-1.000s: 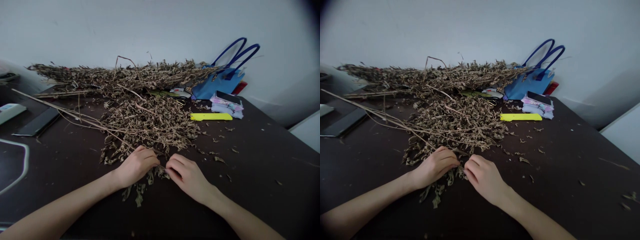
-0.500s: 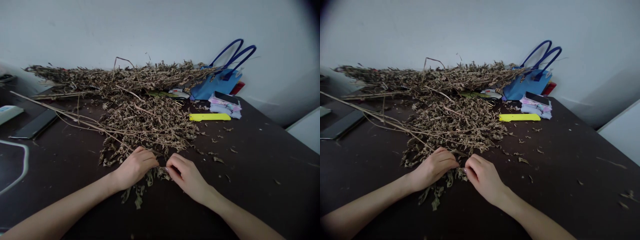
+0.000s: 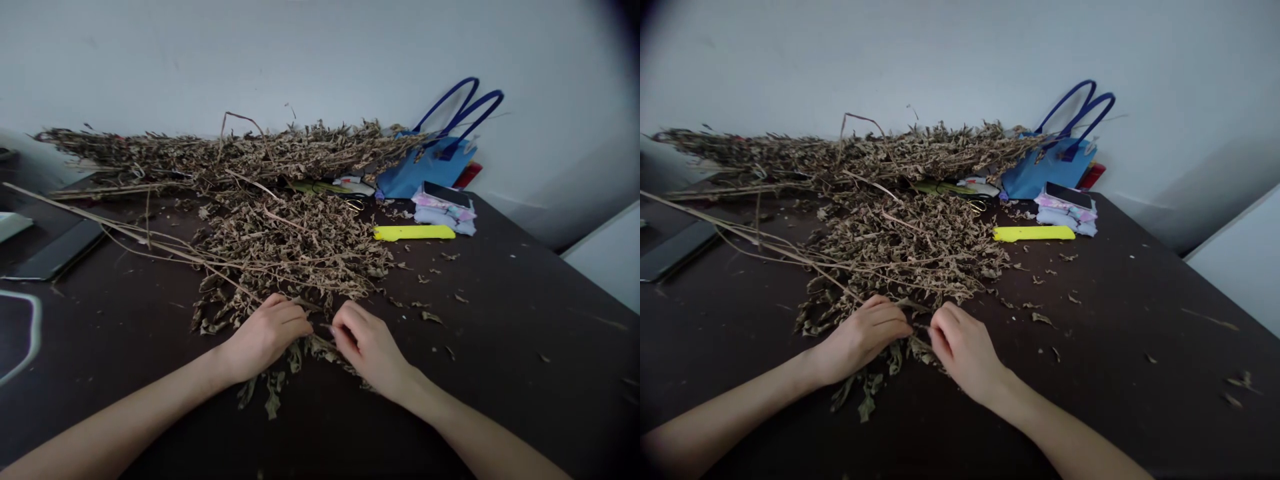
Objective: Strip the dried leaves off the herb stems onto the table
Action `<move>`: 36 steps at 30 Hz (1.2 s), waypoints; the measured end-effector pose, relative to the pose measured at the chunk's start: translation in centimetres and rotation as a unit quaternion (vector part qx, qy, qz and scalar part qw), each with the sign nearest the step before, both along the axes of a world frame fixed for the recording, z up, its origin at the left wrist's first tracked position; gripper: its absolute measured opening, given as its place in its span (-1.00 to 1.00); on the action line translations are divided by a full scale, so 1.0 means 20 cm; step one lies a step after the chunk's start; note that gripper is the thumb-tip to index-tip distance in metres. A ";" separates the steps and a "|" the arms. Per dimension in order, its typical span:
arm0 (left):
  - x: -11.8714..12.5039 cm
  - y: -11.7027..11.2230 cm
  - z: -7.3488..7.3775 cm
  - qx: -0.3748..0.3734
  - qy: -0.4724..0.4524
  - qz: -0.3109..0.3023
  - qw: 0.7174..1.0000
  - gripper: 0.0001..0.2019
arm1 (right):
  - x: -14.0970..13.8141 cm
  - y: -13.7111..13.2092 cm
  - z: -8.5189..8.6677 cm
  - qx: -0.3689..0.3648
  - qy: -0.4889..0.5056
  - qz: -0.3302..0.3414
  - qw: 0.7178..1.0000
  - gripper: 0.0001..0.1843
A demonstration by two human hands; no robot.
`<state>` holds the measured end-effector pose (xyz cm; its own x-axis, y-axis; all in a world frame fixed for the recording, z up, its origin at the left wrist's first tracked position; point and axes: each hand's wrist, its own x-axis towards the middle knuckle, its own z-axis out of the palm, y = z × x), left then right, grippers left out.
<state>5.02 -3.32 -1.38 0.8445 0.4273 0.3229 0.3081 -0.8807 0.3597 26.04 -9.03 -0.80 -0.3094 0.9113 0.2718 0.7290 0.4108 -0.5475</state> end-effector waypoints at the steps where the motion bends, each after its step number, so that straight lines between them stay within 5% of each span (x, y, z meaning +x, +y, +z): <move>1: 0.00 0.00 0.00 0.001 0.000 -0.001 1.000 -0.82 | 0.01 0.01 0.00 0.009 0.002 -0.015 1.000 -0.85; 9: 0.00 0.01 -0.02 0.012 -0.022 0.007 1.000 -0.83 | 0.06 0.05 0.00 -0.018 -0.049 -0.012 0.999 -0.86; 17: -0.01 0.01 0.01 0.039 -0.020 0.019 0.999 -0.84 | 0.10 0.02 0.13 -0.101 0.010 0.086 0.991 -0.95; 26: 0.00 0.01 0.02 0.034 -0.029 0.028 0.999 -0.86 | 0.06 -0.01 0.11 -0.029 -0.045 0.099 0.994 -0.88; 36: -0.01 0.01 0.02 0.041 -0.026 0.030 0.998 -0.84 | 0.06 0.01 0.10 -0.062 -0.027 0.075 0.995 -0.85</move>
